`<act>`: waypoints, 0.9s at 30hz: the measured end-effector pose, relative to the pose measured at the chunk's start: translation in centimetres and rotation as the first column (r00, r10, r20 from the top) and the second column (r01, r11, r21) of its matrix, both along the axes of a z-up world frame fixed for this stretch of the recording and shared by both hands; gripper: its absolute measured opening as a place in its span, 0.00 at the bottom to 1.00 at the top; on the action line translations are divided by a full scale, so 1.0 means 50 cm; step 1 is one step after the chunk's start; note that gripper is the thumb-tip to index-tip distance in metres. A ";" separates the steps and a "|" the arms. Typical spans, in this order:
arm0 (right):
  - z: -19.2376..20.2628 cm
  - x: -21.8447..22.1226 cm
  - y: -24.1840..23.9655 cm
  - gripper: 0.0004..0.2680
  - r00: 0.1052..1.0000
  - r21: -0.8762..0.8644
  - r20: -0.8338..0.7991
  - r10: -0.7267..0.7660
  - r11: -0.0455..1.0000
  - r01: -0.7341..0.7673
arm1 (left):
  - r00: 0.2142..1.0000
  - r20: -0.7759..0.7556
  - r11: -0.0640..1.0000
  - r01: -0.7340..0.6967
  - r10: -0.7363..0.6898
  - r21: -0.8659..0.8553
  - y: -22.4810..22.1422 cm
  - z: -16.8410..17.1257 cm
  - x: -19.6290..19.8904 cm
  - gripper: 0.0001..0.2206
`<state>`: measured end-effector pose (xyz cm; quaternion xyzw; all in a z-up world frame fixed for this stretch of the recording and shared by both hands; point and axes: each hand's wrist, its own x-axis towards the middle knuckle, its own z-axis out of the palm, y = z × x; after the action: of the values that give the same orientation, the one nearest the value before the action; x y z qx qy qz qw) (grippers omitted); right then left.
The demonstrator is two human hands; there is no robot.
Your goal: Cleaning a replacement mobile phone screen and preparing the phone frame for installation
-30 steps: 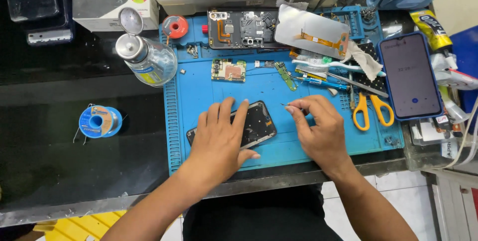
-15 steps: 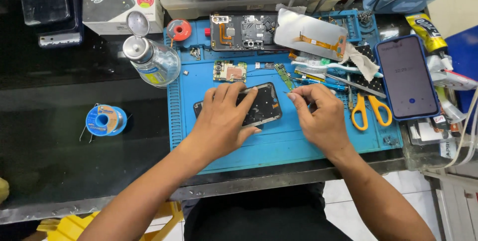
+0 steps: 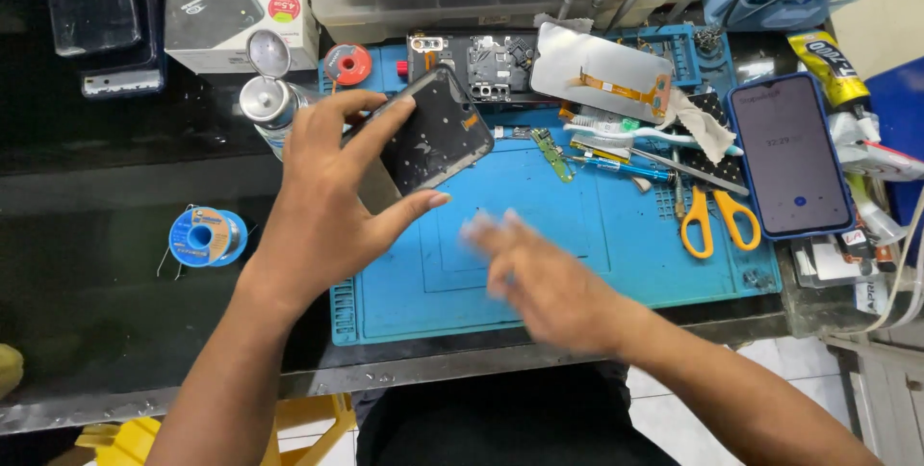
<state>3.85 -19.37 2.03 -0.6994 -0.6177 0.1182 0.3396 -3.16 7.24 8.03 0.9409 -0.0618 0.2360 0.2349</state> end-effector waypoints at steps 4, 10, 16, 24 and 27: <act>-0.058 0.000 0.026 0.05 0.977 -0.251 0.028 -0.214 0.944 0.214 | 0.999 0.037 1.000 -0.004 0.005 -0.010 0.001 0.009 0.011 0.34; -0.034 -0.015 0.023 0.06 0.982 0.017 -0.158 0.106 0.994 -0.104 | 0.999 0.042 0.999 0.013 -0.011 -0.032 0.009 0.020 0.012 0.32; -0.068 -0.123 0.054 0.07 0.946 -0.024 -0.135 0.294 0.954 -0.300 | 0.998 0.059 0.998 0.024 -0.020 -0.062 0.003 0.020 0.024 0.32; -0.107 -0.103 0.098 0.05 0.992 0.010 0.101 0.075 0.997 -0.076 | 0.997 0.080 0.994 0.001 0.008 -0.108 0.016 0.020 0.004 0.32; -0.007 -0.186 0.082 0.04 0.663 0.074 -0.489 0.567 0.784 -0.616 | 0.997 0.072 0.997 -0.004 0.009 -0.079 0.021 0.020 0.006 0.32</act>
<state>-5.44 -15.27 1.66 -0.4232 -0.6986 0.4234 0.3917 -2.89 8.27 9.01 0.9219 -0.0578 0.2730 0.2686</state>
